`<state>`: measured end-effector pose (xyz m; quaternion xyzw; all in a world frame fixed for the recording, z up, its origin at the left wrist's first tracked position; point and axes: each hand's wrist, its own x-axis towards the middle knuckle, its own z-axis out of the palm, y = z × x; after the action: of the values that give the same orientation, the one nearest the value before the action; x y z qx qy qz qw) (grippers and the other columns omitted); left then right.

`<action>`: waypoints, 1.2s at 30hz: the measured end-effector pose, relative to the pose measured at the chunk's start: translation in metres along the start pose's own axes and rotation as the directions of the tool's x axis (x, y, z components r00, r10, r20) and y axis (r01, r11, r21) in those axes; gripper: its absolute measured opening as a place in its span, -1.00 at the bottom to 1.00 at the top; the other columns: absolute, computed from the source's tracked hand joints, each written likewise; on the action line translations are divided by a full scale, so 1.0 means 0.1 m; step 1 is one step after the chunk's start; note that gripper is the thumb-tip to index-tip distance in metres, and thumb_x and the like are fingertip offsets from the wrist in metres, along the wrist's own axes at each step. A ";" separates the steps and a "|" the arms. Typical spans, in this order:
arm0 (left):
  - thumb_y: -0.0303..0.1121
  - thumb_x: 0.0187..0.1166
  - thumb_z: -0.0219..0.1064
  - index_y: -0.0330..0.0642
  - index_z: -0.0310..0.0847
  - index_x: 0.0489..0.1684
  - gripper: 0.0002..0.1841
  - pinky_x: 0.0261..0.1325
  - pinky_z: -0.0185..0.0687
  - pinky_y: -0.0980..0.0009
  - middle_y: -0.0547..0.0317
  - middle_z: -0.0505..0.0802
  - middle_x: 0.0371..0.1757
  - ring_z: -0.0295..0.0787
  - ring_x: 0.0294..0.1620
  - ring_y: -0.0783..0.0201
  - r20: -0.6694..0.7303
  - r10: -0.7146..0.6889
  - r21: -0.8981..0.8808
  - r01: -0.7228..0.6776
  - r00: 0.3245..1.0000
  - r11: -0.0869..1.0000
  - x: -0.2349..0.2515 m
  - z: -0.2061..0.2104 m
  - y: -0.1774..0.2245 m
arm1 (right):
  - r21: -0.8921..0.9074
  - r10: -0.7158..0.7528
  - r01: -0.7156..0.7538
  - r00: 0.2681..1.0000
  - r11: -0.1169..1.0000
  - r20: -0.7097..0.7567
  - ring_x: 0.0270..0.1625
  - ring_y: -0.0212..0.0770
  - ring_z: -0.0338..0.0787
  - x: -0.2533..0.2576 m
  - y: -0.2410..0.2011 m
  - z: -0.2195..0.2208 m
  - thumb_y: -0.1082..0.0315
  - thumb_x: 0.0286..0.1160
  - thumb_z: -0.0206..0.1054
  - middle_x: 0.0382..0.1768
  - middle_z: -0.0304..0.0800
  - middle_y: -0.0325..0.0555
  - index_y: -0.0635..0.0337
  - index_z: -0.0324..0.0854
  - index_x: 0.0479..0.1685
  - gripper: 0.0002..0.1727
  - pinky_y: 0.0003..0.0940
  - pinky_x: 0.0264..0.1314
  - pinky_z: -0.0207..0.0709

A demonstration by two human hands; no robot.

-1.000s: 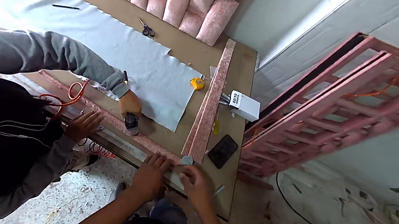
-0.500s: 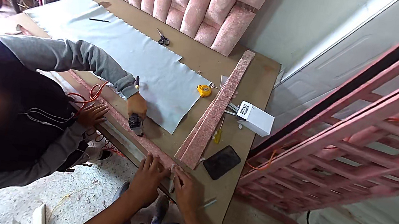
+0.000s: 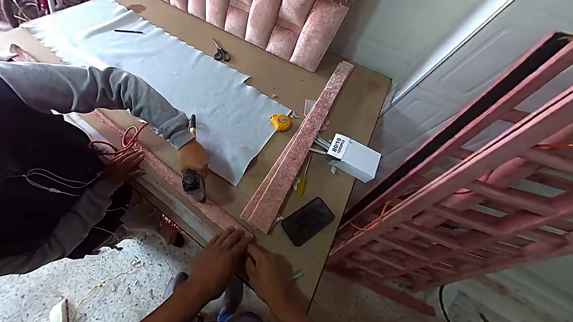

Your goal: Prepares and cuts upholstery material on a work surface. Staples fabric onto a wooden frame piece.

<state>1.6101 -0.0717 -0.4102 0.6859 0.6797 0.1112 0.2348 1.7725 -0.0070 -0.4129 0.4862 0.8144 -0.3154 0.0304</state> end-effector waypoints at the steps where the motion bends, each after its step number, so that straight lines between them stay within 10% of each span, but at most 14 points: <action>1: -0.16 0.86 -0.09 0.19 0.49 0.66 -0.53 0.79 0.28 0.07 0.25 0.59 0.68 0.35 0.78 0.17 -0.034 -0.010 0.000 0.010 0.999 1.000 0.00 0.04 -0.03 | 0.070 -0.055 0.059 0.997 0.996 -0.053 0.16 -0.17 0.89 0.01 0.07 0.03 0.13 0.69 0.12 0.10 0.92 -0.17 -0.11 0.77 0.31 -0.61 -0.03 0.29 0.71; 5: 0.03 0.80 0.01 0.25 0.69 0.40 -0.59 0.62 0.46 0.11 0.33 0.81 0.39 0.60 0.56 0.25 -0.181 -0.106 -0.002 0.107 0.978 0.994 0.03 0.10 0.01 | 0.255 -0.144 0.227 0.942 0.940 -0.304 0.20 -0.38 0.84 -0.01 0.33 0.24 0.26 0.64 0.21 0.13 0.92 -0.25 -0.06 0.82 0.30 -0.62 -0.34 0.40 0.67; 9: -0.01 0.69 0.18 0.30 0.82 0.19 -0.68 0.48 0.52 0.04 0.26 0.87 0.09 0.69 0.36 0.14 -0.350 -0.182 -0.014 0.189 0.919 0.982 0.20 0.25 0.08 | 0.258 -0.097 0.146 0.976 0.955 -0.195 0.25 -0.35 0.83 0.02 0.29 0.16 0.23 0.65 0.19 0.26 0.87 -0.21 -0.03 0.70 0.48 -0.55 -0.30 0.44 0.65; 15: 0.04 0.67 0.24 0.23 0.88 -0.20 -0.71 0.19 0.59 0.13 0.40 0.88 -0.09 0.76 0.15 0.25 -0.544 -0.231 -0.040 0.250 0.806 0.967 0.25 0.52 0.06 | 0.374 -0.124 0.162 0.984 0.913 -0.124 -0.22 -0.34 0.80 0.10 0.43 -0.03 0.24 0.65 0.19 -0.10 0.88 -0.20 -0.12 0.67 0.52 -0.53 -0.30 -0.03 0.73; 24: -0.11 0.59 0.35 0.00 0.87 -0.31 -0.76 0.11 0.67 0.14 0.23 0.84 -0.18 0.75 -0.04 0.18 -0.621 -0.530 -0.396 0.352 0.577 0.848 0.30 0.77 0.28 | -0.083 -0.132 0.147 0.978 0.986 0.163 0.17 -0.16 0.84 0.16 0.21 -0.35 0.17 0.70 0.07 0.25 0.84 -0.20 -0.43 0.37 0.76 -0.40 -0.07 0.29 0.67; 36: -0.03 0.44 0.52 0.05 0.89 -0.31 -0.77 0.27 0.53 -0.10 0.20 0.83 -0.12 0.71 0.09 0.05 -0.475 -0.795 -0.629 0.487 0.377 0.607 0.27 0.75 0.40 | 0.199 -0.126 0.183 0.955 0.963 -0.270 -0.35 -0.48 0.78 -0.56 1.02 -0.25 0.19 0.61 0.23 -0.21 0.89 -0.36 -0.05 0.85 0.12 -0.69 -0.43 -0.26 0.75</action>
<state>1.6818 -0.0562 -0.4605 0.1931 0.8907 0.3986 0.1023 1.8915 -0.0036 -0.4226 0.4573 0.8070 -0.3405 -0.1535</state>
